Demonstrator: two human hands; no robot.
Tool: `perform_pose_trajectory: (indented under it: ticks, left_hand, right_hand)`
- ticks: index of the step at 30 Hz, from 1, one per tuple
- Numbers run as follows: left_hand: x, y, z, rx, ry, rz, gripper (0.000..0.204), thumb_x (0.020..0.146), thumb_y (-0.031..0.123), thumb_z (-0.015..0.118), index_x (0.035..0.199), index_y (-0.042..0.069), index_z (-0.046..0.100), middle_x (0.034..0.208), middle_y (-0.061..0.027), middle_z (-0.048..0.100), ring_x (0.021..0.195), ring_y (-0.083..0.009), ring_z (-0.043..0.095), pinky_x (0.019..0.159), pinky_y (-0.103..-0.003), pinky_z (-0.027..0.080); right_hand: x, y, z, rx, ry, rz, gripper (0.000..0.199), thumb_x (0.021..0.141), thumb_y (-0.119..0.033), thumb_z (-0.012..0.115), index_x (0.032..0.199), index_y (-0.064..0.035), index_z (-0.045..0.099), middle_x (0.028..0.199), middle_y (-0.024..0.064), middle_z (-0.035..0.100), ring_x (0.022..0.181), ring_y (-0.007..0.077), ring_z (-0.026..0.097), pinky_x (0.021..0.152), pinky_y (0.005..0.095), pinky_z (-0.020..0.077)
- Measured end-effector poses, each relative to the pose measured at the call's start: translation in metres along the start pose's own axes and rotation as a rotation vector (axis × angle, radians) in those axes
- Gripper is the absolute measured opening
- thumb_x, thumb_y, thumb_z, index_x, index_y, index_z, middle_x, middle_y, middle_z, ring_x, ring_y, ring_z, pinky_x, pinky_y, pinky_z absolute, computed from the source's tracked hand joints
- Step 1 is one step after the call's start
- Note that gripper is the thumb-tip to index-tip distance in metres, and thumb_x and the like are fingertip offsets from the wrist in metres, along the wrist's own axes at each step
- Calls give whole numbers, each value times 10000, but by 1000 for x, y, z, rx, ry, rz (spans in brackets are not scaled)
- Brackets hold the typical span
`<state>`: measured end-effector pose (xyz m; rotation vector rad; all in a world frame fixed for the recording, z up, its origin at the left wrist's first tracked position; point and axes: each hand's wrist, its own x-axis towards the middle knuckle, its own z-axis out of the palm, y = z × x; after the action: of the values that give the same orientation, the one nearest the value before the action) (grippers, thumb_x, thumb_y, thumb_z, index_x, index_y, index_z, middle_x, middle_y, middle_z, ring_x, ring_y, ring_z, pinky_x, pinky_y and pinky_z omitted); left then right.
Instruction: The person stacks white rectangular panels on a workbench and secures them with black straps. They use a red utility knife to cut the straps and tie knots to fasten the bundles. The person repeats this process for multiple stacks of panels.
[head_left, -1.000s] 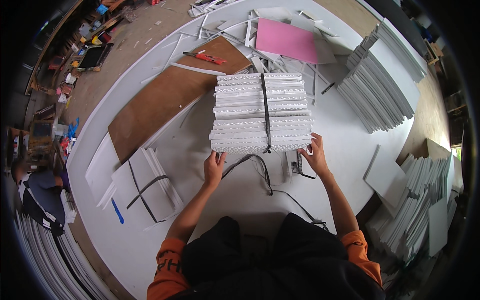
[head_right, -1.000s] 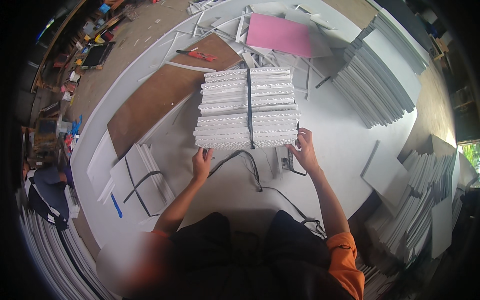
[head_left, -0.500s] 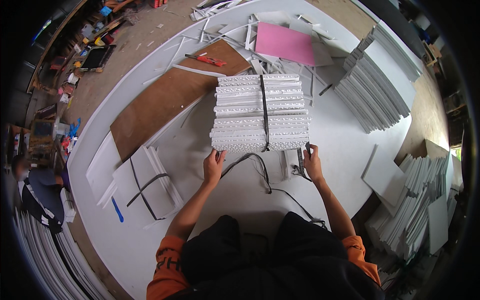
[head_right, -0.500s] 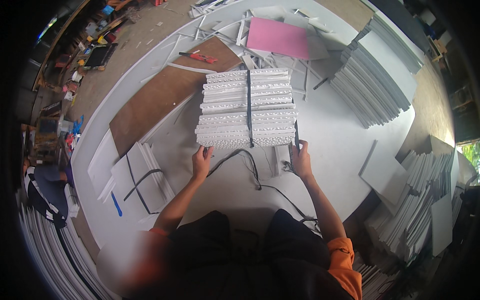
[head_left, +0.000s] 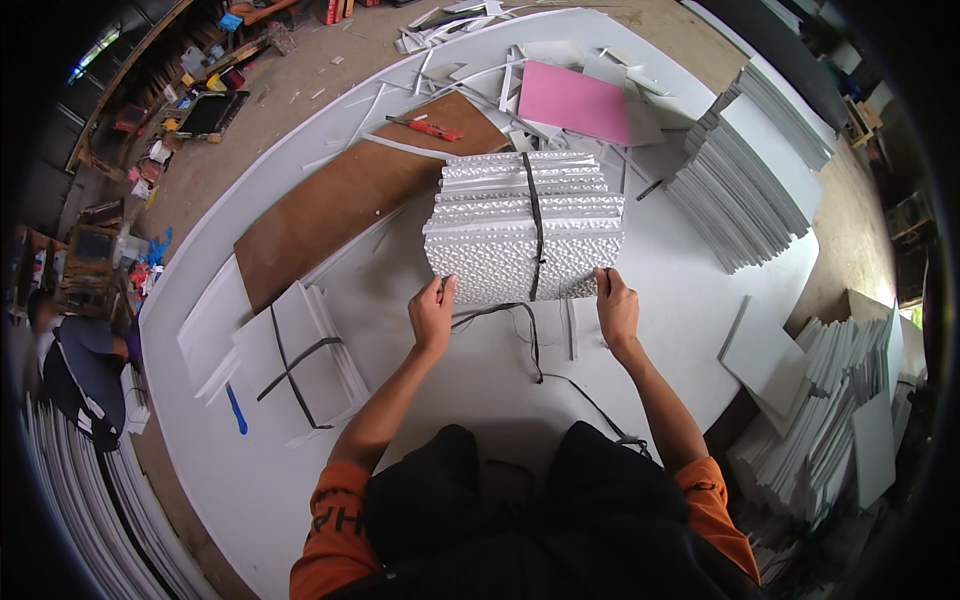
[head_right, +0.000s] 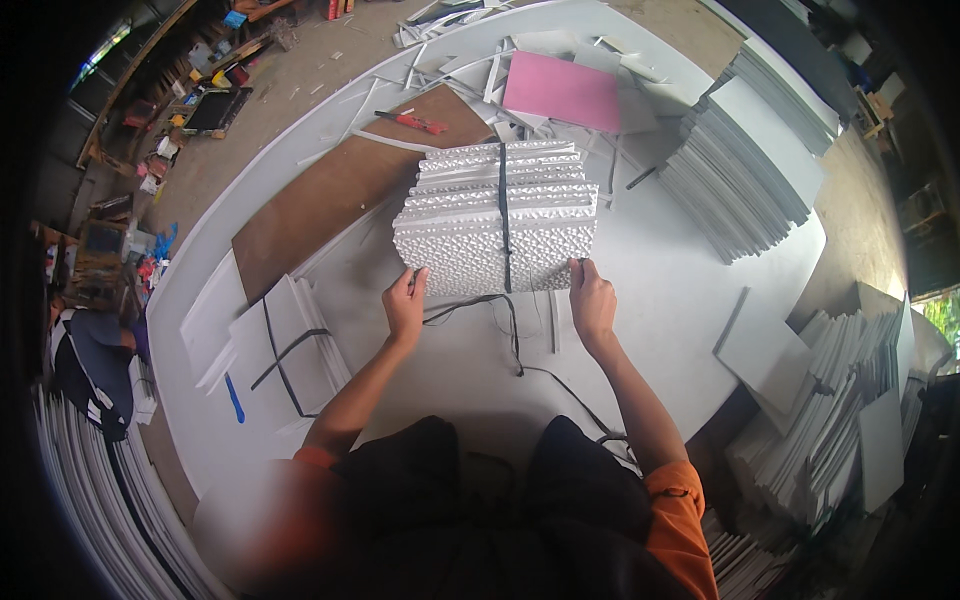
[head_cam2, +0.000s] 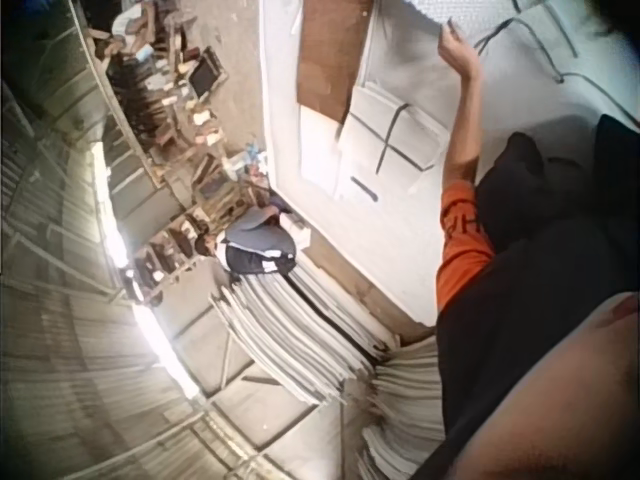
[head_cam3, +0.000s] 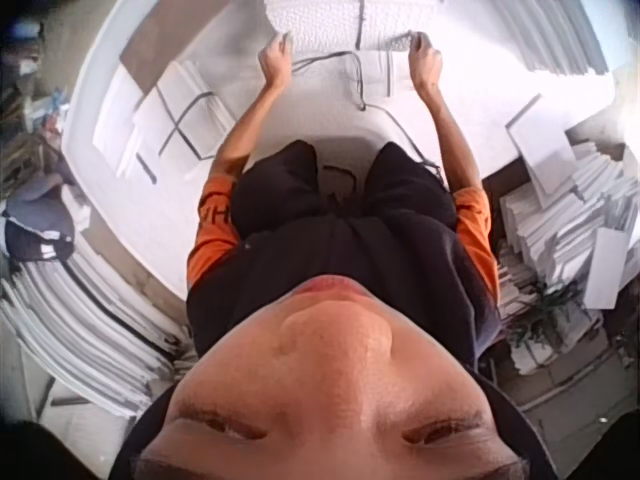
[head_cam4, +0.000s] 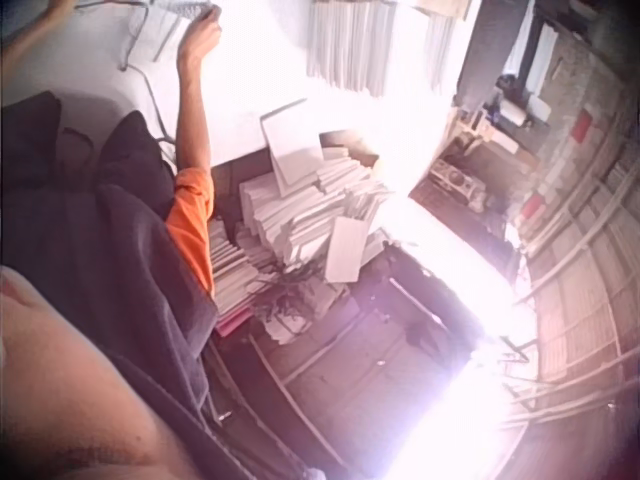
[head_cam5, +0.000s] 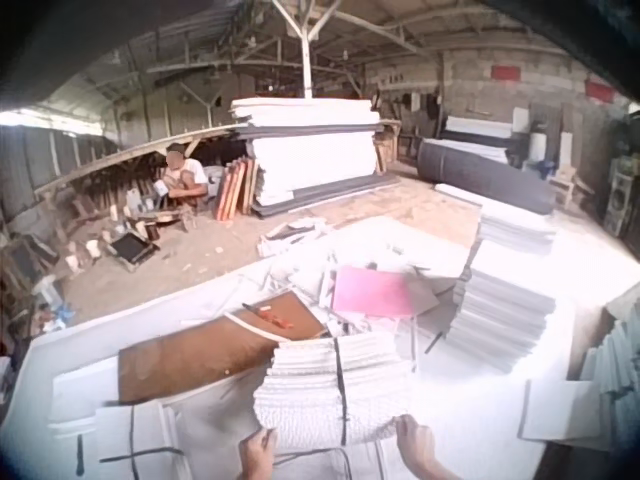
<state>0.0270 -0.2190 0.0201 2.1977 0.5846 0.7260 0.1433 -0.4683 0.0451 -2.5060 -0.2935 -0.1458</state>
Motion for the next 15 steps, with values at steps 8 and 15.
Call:
perform_pose_trajectory:
  ticks: [8, 15]
  left_hand:
    - [82, 72, -52, -32, -13, 47, 375, 808, 210, 587, 612, -35, 383, 473, -124, 373, 460, -243, 272, 450, -348, 296]
    - [121, 89, -76, 317, -300, 21, 327, 759, 300, 595, 771, -26, 595, 778, -207, 608, 764, -352, 589, 659, -395, 452]
  right_hand:
    - [68, -61, -58, 15, 101, -107, 330, 851, -258, 503, 719, 41, 548, 610, 242, 540, 573, 418, 524, 524, 442, 416]
    - [71, -41, -52, 51, -150, -135, 348, 834, -246, 482, 688, 56, 574, 705, 265, 559, 706, 429, 544, 667, 457, 426]
